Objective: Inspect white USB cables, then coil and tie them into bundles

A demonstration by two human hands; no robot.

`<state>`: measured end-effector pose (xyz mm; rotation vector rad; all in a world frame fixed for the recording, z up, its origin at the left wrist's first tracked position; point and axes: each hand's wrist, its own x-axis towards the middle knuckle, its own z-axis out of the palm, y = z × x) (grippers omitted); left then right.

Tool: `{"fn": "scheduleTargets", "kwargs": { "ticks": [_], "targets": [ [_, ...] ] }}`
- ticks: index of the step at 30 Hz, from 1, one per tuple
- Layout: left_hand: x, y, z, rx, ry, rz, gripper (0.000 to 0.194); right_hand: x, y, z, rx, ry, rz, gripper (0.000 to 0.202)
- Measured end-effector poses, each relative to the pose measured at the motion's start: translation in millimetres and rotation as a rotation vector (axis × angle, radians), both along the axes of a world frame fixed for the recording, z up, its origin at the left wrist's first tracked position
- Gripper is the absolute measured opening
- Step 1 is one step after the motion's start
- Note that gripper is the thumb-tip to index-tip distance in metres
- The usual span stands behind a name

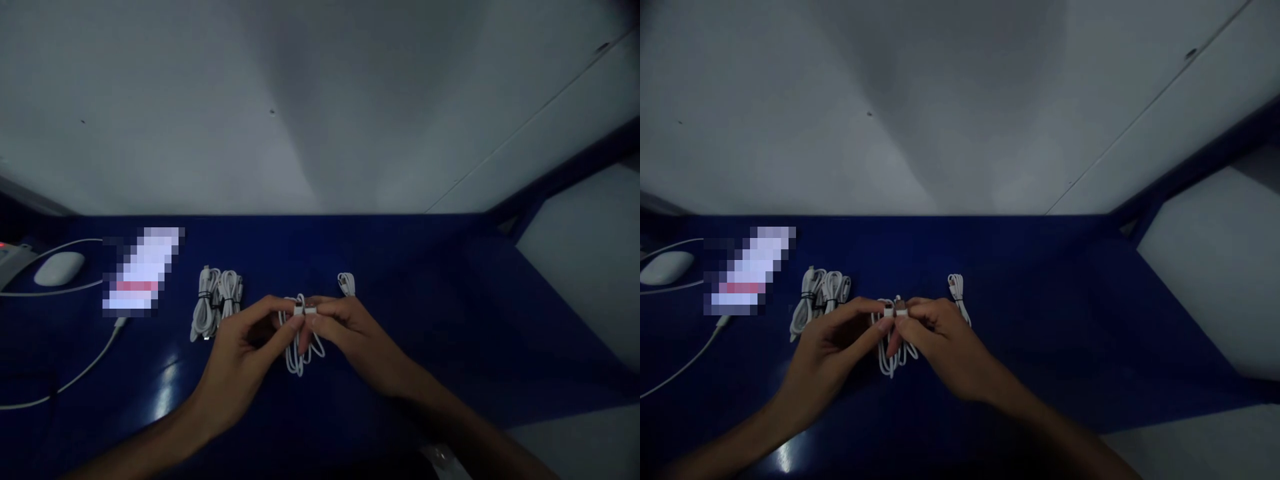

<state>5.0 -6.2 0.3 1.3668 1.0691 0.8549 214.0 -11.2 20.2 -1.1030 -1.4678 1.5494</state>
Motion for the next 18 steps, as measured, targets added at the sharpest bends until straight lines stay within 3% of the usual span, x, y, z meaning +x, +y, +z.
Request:
{"fn": "scheduleTargets", "kwargs": {
  "ticks": [18],
  "targets": [
    [2.8, 7.8, 8.0, -0.017, -0.005, 0.052, 0.018, 0.4, -0.6, 0.0, -0.034, -0.021, 0.053, 0.050]
  ]
}}
